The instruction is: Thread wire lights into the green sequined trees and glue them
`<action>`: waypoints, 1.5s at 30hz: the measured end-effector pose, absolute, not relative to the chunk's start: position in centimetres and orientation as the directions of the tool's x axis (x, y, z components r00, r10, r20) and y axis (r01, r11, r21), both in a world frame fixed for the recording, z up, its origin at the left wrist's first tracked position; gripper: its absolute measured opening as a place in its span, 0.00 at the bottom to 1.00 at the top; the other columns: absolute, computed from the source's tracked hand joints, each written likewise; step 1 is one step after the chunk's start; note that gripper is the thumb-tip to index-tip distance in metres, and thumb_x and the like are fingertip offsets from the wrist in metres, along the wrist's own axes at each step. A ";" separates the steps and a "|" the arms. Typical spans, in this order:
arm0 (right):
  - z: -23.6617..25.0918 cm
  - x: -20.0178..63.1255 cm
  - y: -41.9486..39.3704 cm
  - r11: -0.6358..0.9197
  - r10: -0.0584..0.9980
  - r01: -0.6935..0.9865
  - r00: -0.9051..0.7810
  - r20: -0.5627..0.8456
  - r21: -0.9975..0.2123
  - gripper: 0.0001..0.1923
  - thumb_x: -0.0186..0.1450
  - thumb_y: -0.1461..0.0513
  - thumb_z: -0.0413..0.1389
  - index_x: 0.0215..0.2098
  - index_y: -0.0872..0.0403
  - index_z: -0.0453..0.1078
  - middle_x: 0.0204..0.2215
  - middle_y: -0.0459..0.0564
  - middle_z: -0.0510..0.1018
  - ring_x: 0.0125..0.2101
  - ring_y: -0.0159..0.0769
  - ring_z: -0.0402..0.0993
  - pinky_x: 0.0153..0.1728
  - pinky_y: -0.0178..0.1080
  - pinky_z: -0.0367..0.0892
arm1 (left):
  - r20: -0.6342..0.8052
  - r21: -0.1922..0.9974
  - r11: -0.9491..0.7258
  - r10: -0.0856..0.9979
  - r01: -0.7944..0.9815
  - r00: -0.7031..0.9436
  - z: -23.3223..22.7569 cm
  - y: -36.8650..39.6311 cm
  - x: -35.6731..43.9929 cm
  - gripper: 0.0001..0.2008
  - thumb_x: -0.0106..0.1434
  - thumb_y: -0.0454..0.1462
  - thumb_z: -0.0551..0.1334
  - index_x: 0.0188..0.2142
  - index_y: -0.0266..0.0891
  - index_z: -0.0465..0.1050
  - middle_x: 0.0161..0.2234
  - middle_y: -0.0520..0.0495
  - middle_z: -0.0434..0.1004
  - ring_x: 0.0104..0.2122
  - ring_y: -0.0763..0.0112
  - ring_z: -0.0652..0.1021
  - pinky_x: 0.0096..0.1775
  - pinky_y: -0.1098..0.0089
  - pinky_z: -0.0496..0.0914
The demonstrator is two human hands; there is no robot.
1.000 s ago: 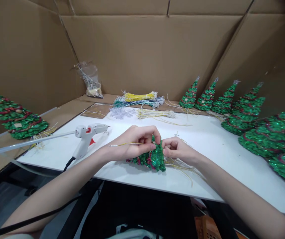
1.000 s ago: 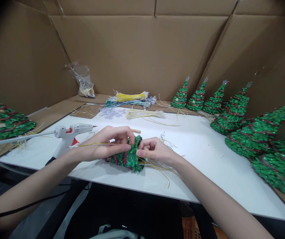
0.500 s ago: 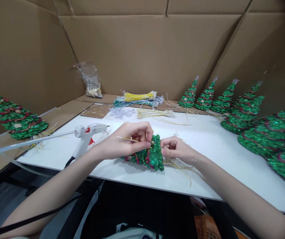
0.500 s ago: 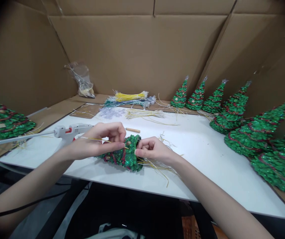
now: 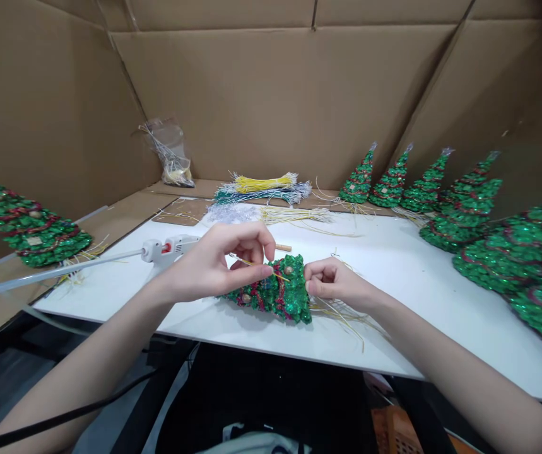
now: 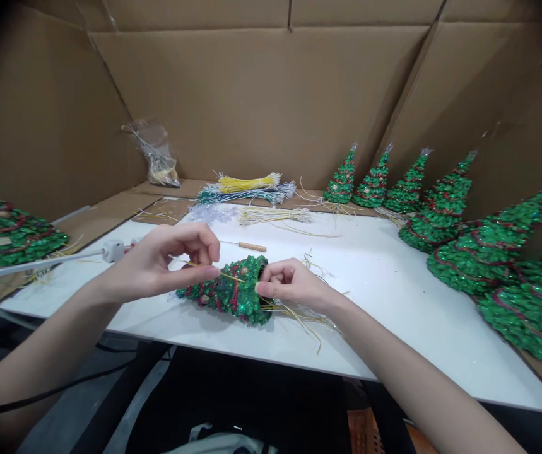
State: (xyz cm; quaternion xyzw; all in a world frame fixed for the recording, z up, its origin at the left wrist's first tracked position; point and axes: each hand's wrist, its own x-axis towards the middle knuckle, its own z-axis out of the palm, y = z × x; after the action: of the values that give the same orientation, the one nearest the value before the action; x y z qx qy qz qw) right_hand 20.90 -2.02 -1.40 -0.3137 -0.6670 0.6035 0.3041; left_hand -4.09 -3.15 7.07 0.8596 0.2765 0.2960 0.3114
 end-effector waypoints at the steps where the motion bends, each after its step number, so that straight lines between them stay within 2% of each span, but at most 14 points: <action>1: -1.4 20.9 -2.0 0.076 0.784 0.051 -0.620 0.028 -0.996 0.22 0.55 0.49 0.66 0.23 0.58 0.67 0.14 0.35 0.54 0.17 0.22 0.45 0.19 0.32 0.41 | 0.336 0.699 -0.655 0.655 0.287 0.677 7.1 -3.2 -4.1 0.04 0.63 0.33 0.63 0.34 0.36 0.68 0.26 0.55 0.70 0.24 0.79 0.69 0.28 0.76 0.64; 11: -1.5 21.1 -1.9 0.084 0.775 0.060 -0.631 0.027 -0.995 0.22 0.55 0.48 0.65 0.24 0.58 0.67 0.14 0.36 0.55 0.16 0.22 0.46 0.18 0.32 0.42 | 0.234 0.752 -0.586 0.665 0.302 0.709 5.5 -3.3 -1.7 0.02 0.63 0.29 0.60 0.34 0.36 0.69 0.23 0.56 0.69 0.24 0.80 0.69 0.28 0.78 0.63; 15: -1.6 21.2 -1.9 0.084 0.779 0.053 -0.626 0.032 -0.995 0.22 0.56 0.48 0.65 0.24 0.58 0.67 0.14 0.36 0.55 0.16 0.22 0.46 0.18 0.32 0.41 | 0.256 0.711 -0.620 0.667 0.332 0.699 5.4 -3.5 -2.0 0.02 0.63 0.31 0.61 0.36 0.37 0.69 0.24 0.57 0.70 0.24 0.81 0.68 0.26 0.79 0.62; 21: -1.5 21.1 -1.9 0.080 0.784 0.060 -0.620 0.026 -0.995 0.21 0.56 0.49 0.65 0.23 0.57 0.67 0.14 0.35 0.54 0.16 0.22 0.46 0.19 0.33 0.42 | 0.326 0.610 -0.683 0.678 0.402 0.659 6.3 -3.9 -4.0 0.06 0.63 0.38 0.64 0.36 0.37 0.71 0.25 0.55 0.73 0.25 0.80 0.72 0.28 0.78 0.67; 28: -1.4 21.0 -2.1 0.093 0.786 0.065 -0.618 0.033 -0.994 0.21 0.56 0.49 0.65 0.23 0.57 0.67 0.14 0.35 0.54 0.17 0.22 0.46 0.19 0.33 0.41 | 0.416 0.469 -0.751 0.652 0.465 0.634 6.8 -4.4 -5.6 0.04 0.64 0.38 0.64 0.35 0.41 0.75 0.28 0.56 0.77 0.26 0.81 0.74 0.30 0.79 0.68; 32: -1.4 21.0 -2.0 0.093 0.784 0.065 -0.620 0.033 -0.994 0.21 0.57 0.49 0.64 0.23 0.57 0.67 0.14 0.36 0.54 0.17 0.23 0.46 0.20 0.33 0.42 | 0.433 0.458 -0.759 0.645 0.462 0.629 6.8 -4.5 -5.4 0.05 0.65 0.38 0.63 0.33 0.40 0.76 0.26 0.56 0.77 0.25 0.81 0.74 0.29 0.80 0.66; 37: -1.4 21.1 -2.0 0.093 0.778 0.062 -0.628 0.034 -0.994 0.22 0.56 0.48 0.64 0.24 0.57 0.67 0.14 0.36 0.54 0.17 0.23 0.46 0.20 0.33 0.42 | 0.377 0.465 -0.763 0.630 0.449 0.679 6.3 -4.4 -4.2 0.05 0.65 0.35 0.63 0.32 0.39 0.75 0.24 0.56 0.75 0.23 0.81 0.73 0.28 0.79 0.65; 45: -1.3 21.0 -2.1 0.091 0.782 0.069 -0.623 0.028 -0.993 0.22 0.56 0.47 0.65 0.24 0.57 0.68 0.14 0.36 0.55 0.17 0.23 0.45 0.19 0.33 0.42 | 0.360 0.473 -0.733 0.667 0.488 0.652 6.3 -4.4 -3.5 0.03 0.63 0.32 0.63 0.32 0.38 0.76 0.24 0.55 0.76 0.23 0.80 0.73 0.28 0.79 0.65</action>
State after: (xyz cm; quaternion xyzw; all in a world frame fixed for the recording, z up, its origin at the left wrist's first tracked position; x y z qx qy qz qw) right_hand 21.05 -2.13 -1.33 -0.3149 -0.6755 0.5960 0.2990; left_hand -3.52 -4.42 6.30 0.8928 0.3236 0.2633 0.1697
